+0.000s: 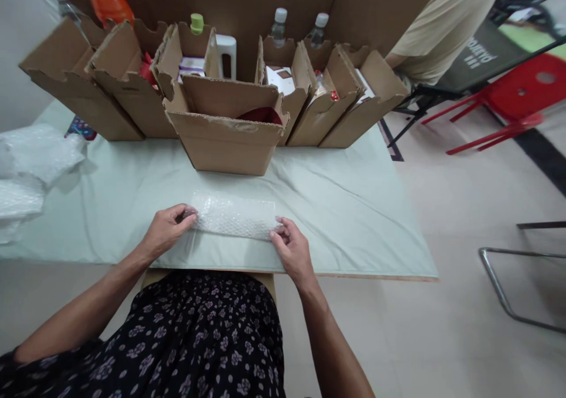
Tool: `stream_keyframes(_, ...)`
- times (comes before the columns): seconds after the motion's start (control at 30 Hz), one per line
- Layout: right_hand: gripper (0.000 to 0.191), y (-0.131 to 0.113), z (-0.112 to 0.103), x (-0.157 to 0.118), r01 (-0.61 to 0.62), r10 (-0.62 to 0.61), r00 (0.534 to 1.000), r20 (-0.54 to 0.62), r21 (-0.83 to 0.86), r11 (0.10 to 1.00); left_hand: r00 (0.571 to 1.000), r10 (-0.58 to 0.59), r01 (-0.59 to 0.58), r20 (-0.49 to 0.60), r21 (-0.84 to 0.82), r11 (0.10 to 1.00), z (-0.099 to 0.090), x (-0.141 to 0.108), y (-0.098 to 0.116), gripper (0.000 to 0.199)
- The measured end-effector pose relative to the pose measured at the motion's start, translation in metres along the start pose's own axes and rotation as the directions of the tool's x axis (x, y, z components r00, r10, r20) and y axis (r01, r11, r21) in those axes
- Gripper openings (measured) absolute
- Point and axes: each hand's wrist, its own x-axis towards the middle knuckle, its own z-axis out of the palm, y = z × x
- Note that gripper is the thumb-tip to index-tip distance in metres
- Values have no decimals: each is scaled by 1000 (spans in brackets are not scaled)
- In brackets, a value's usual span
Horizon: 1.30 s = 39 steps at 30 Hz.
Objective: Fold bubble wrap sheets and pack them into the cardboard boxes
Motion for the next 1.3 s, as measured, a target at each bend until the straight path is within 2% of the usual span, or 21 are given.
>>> stream_keyframes(0.1, 41, 3, 6, 7, -4, -20, 996, -87, -275, 961, 998, 60, -52, -33, 209, 977, 3, -1, -4, 14)
stream_keyframes(0.2, 44, 6, 5, 15, 33, -109, 984, -138, -464, 885, 992, 109, -78, -57, 393, 916, 1, -5, -8, 28)
stream_keyframes(0.27, 45, 6, 1, 23, 82, -186, 972, -141, -537, 839, 994, 94, -55, -59, 468, 882, -2, -7, -9, 34)
stream_keyframes(0.37, 41, 2, 1, 40, 156, -250, 967, -51, -658, 736, 998, 42, -15, -40, 519, 855, -5, -8, -9, 26)
stream_keyframes(0.43, 34, -4, 5, 54, 187, -229, 973, 40, -719, 669, 1000, 19, -12, -9, 511, 860, -4, -6, -7, 17)
stream_keyframes(0.5, 21, -11, 9, 65, 209, -191, 975, 109, -732, 648, 1000, 14, -23, 23, 482, 876, -2, -5, -5, 13)
stream_keyframes(0.57, 11, -16, 11, 67, 220, -175, 975, 136, -691, 689, 999, 11, -28, 41, 445, 895, -3, -5, -2, 13)
stream_keyframes(0.67, 8, -25, 8, 51, 164, -117, 985, 123, -515, 841, 1000, -18, 11, 16, 365, 931, -11, -1, -1, 5)
stream_keyframes(0.7, 10, -29, 8, 40, 129, -83, 989, 126, -423, 897, 1000, -17, 18, -6, 343, 939, -16, 4, -1, 5)
stream_keyframes(0.77, 26, -37, 13, 15, 47, -12, 986, 167, -204, 978, 998, 28, -8, -57, 328, 945, -23, 18, 1, 14)
stream_keyframes(0.87, 60, -47, 35, -25, -153, 124, 956, 267, 90, 984, 981, 163, -112, -108, 372, 921, -23, 47, 9, 28)
stream_keyframes(0.93, 67, -49, 55, -46, -290, 220, 925, 309, 203, 935, 968, 227, -167, -109, 398, 902, -15, 58, 15, 35)
stream_keyframes(0.97, 65, -49, 63, -53, -339, 257, 912, 318, 234, 911, 962, 254, -196, -99, 394, 898, -10, 58, 18, 38)
stream_keyframes(1.03, 53, -46, 75, -62, -392, 301, 896, 327, 264, 881, 946, 323, -296, -38, 317, 901, -1, 44, 21, 38)
stream_keyframes(1.1, 40, -44, 78, -66, -413, 316, 889, 332, 283, 866, 912, 404, -410, 66, 131, 903, 0, 16, 20, 32)
stream_keyframes(1.13, 36, -43, 77, -67, -416, 314, 888, 335, 298, 859, 898, 426, -431, 115, 22, 902, -2, 0, 18, 29)
stream_keyframes(1.23, 29, -46, 74, -64, -424, 300, 892, 339, 392, 817, 899, 372, -317, 232, -244, 917, -14, -41, 10, 37)
stream_keyframes(1.3, 31, -49, 75, -57, -441, 306, 891, 335, 478, 759, 897, 331, -219, 292, -358, 908, -20, -55, 5, 49)
